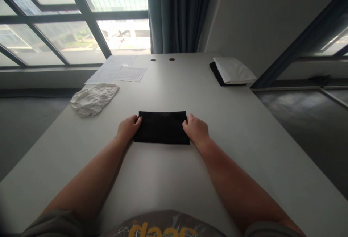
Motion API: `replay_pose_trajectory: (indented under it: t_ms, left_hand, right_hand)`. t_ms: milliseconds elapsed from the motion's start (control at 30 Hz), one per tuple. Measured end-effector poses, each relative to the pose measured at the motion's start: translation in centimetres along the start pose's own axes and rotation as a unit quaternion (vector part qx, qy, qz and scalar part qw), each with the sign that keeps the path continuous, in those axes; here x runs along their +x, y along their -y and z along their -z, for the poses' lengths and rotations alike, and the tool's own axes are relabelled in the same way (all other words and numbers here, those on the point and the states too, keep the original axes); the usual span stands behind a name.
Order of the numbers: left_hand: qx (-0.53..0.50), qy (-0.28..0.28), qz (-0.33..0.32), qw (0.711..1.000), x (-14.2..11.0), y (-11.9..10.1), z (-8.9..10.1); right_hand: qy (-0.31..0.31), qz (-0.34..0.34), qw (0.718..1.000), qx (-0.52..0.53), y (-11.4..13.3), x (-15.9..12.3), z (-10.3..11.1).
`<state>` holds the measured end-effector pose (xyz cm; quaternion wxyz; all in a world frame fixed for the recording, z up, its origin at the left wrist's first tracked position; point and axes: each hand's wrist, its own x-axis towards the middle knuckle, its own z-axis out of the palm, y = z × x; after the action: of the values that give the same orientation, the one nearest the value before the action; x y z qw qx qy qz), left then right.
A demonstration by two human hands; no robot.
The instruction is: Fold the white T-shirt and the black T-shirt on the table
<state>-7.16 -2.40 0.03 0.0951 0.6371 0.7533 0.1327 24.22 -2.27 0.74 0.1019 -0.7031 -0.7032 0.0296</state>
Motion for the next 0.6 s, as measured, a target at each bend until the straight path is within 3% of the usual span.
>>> replay_pose_trajectory:
  t_ms: [100,167,233,333,467,600]
  left_hand:
    - [-0.048,-0.022,-0.028,0.998,0.8,0.0,-0.4]
    - [-0.086,-0.054,-0.081,0.991,1.7,0.1,-0.8]
    - [-0.128,-0.064,-0.155,0.977,2.8,0.3,-1.1]
    - [-0.180,0.003,-0.227,0.957,4.2,0.6,-1.4]
    - [-0.212,0.043,-0.216,0.952,4.6,1.1,-1.0]
    - [-0.221,0.063,-0.204,0.952,3.4,1.6,-0.4]
  right_hand:
    - [-0.116,0.086,0.989,0.025,1.6,0.0,0.4]
    - [-0.141,0.147,0.978,0.038,3.3,0.1,0.3]
    - [-0.126,0.180,0.974,0.044,4.9,0.3,-0.2]
    - [-0.062,0.180,0.981,0.031,6.1,0.7,-1.9]
    - [0.005,0.182,0.983,0.024,4.8,0.8,-3.6]
    - [0.017,0.236,0.970,0.049,1.9,0.5,-2.9]
